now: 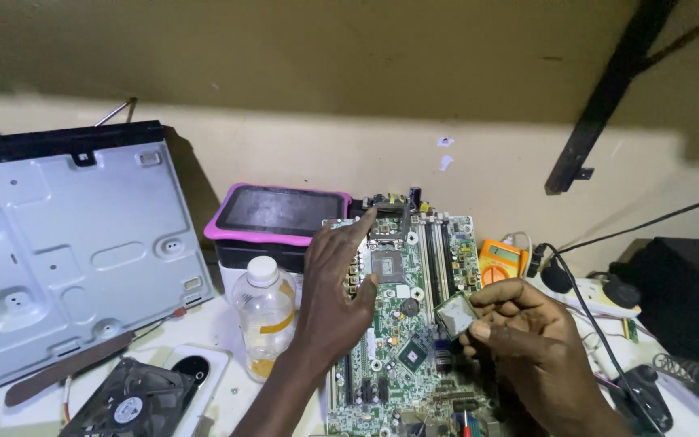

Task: Testing electrical components on a motherboard using a multimeter and then removing the CPU from its socket.

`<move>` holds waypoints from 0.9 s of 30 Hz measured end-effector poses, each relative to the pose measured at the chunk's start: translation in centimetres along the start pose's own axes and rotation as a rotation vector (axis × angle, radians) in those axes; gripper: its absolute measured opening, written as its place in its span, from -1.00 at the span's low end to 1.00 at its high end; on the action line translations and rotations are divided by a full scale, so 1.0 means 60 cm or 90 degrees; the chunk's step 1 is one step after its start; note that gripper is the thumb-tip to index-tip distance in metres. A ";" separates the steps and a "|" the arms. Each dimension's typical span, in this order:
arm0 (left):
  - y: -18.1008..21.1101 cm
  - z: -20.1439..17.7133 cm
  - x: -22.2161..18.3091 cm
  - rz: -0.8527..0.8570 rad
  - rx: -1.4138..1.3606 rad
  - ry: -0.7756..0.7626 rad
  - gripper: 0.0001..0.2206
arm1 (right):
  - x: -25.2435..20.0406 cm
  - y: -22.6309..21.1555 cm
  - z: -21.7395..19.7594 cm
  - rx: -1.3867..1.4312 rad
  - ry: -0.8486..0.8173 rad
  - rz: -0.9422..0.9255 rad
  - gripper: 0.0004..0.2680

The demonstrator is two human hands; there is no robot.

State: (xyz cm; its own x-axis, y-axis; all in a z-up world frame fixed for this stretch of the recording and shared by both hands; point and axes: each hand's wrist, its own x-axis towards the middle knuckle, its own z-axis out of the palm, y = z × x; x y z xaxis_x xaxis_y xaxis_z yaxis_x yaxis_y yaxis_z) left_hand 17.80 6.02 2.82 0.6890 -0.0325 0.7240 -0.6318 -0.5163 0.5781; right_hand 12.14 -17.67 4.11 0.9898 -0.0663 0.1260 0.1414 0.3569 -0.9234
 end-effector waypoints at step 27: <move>0.014 -0.008 -0.002 0.032 -0.086 0.069 -0.69 | 0.130 -0.002 0.099 -0.360 -0.128 -0.166 -0.89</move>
State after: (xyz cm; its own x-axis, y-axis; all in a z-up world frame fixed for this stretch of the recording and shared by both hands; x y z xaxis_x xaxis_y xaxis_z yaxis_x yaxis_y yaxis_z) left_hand 17.01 5.99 3.43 0.6179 0.0417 0.7851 -0.7110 -0.3967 0.5807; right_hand 19.92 -12.69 7.36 0.9160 0.1101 0.3857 0.4005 -0.1963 -0.8950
